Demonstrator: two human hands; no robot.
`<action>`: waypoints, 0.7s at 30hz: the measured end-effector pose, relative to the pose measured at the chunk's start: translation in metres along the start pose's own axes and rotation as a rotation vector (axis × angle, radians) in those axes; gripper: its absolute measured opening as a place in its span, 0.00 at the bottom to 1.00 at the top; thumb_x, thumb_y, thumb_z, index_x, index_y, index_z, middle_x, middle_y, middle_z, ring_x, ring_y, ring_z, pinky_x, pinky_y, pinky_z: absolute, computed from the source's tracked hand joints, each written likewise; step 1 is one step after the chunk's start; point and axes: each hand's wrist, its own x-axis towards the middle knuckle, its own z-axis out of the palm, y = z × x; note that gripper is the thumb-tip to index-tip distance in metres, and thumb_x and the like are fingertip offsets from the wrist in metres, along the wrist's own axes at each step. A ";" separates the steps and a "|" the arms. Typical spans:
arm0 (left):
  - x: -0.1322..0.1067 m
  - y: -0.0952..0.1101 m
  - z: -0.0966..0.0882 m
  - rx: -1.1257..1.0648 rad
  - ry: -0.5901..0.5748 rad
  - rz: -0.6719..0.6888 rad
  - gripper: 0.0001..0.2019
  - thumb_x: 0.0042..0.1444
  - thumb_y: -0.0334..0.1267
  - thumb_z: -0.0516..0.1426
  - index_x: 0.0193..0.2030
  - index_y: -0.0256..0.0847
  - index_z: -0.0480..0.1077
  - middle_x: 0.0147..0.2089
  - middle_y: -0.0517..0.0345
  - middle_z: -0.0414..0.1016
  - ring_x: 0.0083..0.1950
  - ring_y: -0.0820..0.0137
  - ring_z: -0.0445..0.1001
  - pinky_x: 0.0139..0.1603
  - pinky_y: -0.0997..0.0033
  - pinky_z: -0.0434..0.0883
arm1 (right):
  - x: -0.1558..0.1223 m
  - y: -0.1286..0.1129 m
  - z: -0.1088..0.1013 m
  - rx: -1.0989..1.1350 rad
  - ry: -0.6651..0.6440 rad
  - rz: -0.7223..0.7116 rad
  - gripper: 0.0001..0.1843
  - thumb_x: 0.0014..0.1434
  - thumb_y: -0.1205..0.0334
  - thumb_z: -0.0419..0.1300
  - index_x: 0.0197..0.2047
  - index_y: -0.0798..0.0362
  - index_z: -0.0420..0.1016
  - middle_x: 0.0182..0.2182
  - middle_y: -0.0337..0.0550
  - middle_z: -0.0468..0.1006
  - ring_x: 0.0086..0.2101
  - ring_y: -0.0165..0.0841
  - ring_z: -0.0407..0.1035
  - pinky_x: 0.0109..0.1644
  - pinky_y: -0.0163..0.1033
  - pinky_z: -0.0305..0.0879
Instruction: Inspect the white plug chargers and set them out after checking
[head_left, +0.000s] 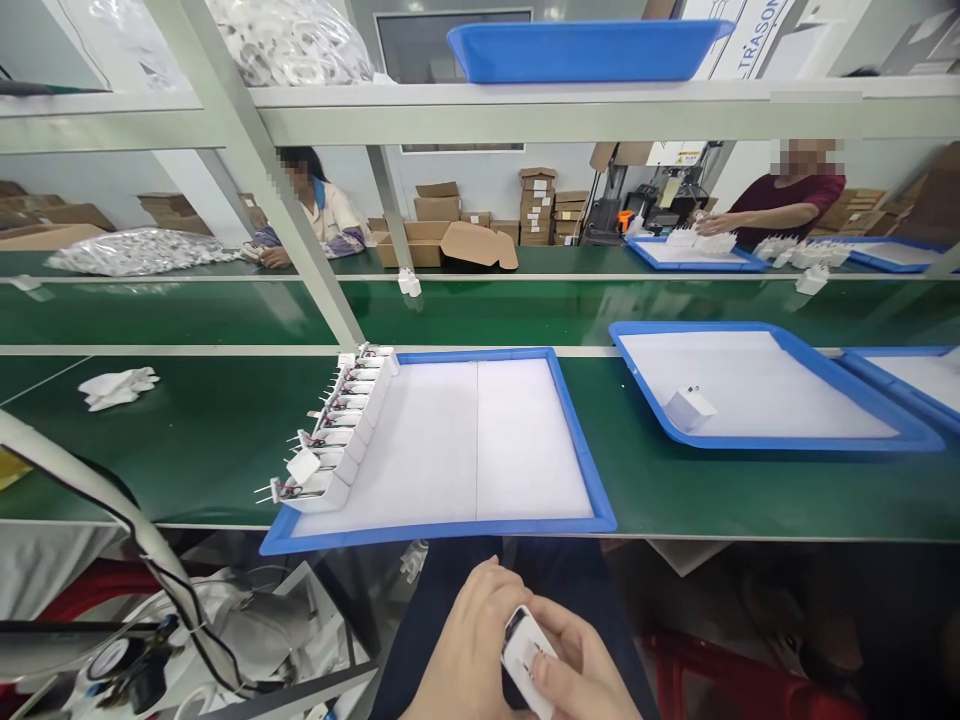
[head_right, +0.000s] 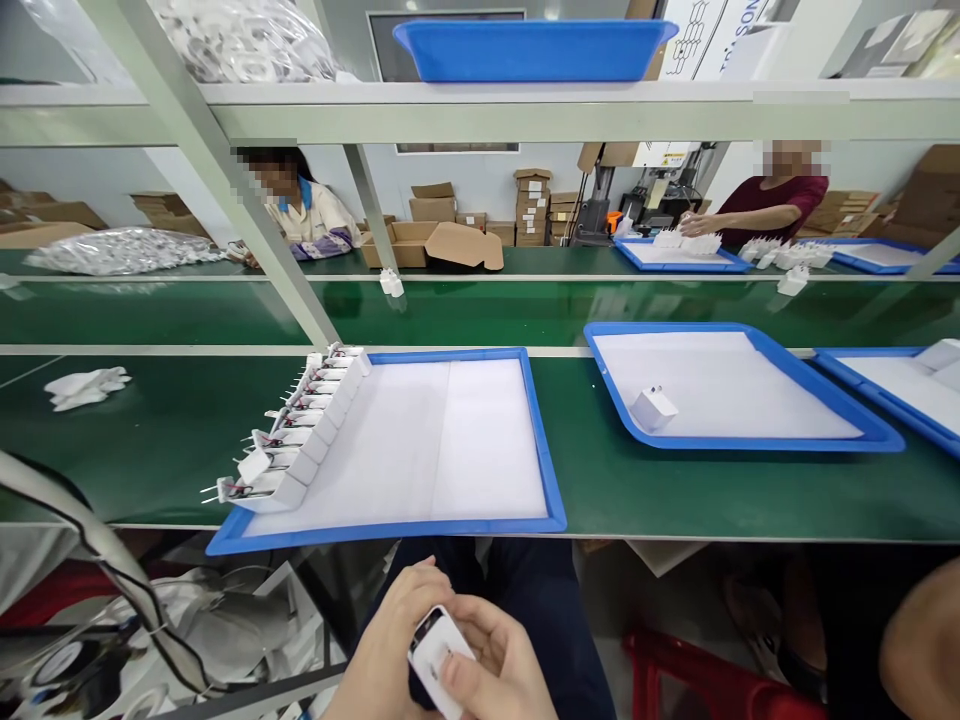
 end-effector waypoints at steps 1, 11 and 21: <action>0.000 -0.001 0.000 -0.013 -0.020 -0.004 0.23 0.49 0.39 0.59 0.51 0.40 0.59 0.40 0.52 0.71 0.41 0.61 0.75 0.52 0.45 0.73 | 0.003 -0.028 -0.017 -0.072 -0.040 -0.038 0.28 0.39 0.51 0.75 0.43 0.56 0.79 0.38 0.53 0.83 0.45 0.50 0.75 0.48 0.49 0.72; 0.001 0.013 -0.001 -0.175 -0.004 -0.158 0.17 0.49 0.36 0.59 0.47 0.46 0.64 0.38 0.55 0.72 0.40 0.60 0.74 0.48 0.53 0.74 | 0.077 -0.200 -0.229 -0.897 0.163 -0.477 0.10 0.44 0.70 0.66 0.27 0.44 0.81 0.38 0.30 0.81 0.59 0.48 0.61 0.47 0.38 0.71; 0.017 0.007 0.018 -0.822 0.065 -0.607 0.16 0.56 0.47 0.57 0.49 0.45 0.62 0.39 0.57 0.64 0.36 0.68 0.67 0.37 0.69 0.68 | 0.026 -0.154 -0.135 -0.823 0.373 -0.671 0.23 0.62 0.48 0.54 0.52 0.55 0.74 0.46 0.47 0.80 0.45 0.41 0.73 0.46 0.52 0.71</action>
